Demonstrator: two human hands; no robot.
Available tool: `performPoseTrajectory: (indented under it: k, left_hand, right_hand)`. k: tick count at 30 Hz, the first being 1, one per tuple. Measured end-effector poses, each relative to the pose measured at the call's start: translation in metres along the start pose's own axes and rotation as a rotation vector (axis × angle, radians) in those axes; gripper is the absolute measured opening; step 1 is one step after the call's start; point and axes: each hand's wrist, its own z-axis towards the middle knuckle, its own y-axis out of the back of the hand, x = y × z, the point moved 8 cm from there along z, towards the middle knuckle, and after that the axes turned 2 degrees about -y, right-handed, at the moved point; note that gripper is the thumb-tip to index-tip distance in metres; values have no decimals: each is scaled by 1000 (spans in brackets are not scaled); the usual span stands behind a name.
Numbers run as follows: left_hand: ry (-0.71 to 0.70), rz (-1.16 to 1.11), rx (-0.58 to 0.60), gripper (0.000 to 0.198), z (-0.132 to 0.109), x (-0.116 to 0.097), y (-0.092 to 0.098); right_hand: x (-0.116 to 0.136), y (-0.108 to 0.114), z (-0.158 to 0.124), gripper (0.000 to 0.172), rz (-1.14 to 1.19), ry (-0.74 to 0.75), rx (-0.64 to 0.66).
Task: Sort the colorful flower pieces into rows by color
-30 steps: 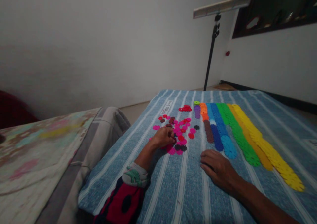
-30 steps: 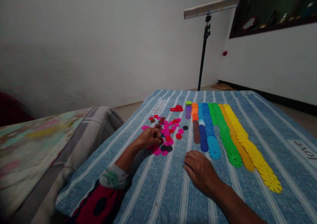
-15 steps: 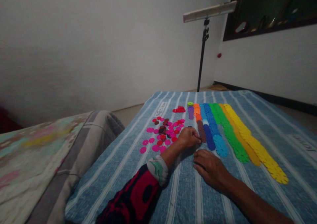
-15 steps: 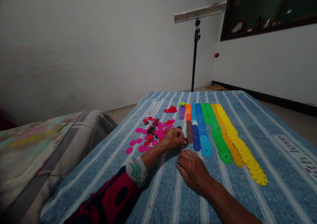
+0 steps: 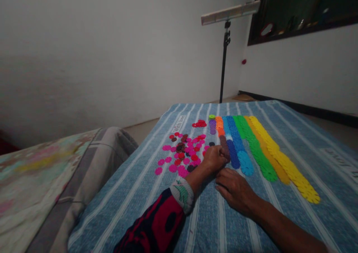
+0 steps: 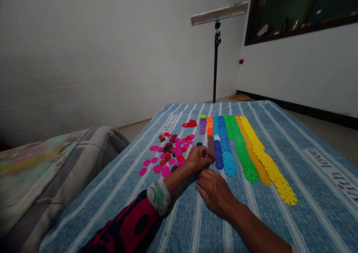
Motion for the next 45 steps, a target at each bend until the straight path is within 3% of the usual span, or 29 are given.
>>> performPoseTrajectory:
  k: [7,34,39,42,45]
  left_hand:
    - [1,146,11,6,-5,-1,3]
    - [-22,207,39,7,-15,-5,-4]
    - [-23,195,-21,5,-14,3,24]
    - [-5,245,-93,5,-13,20,59]
    - [115,348,-196,10,-20,50,103]
  right_hand:
    - [-1,-1,0,12,8,-8,14]
    - [-1,-4,-6,15,4,8,14]
    - [0,-3,-7,17,10,30,-6]
    - [1,-3,-7,17,8,34,0]
    - [2,-1,-7,17,17,47,-21]
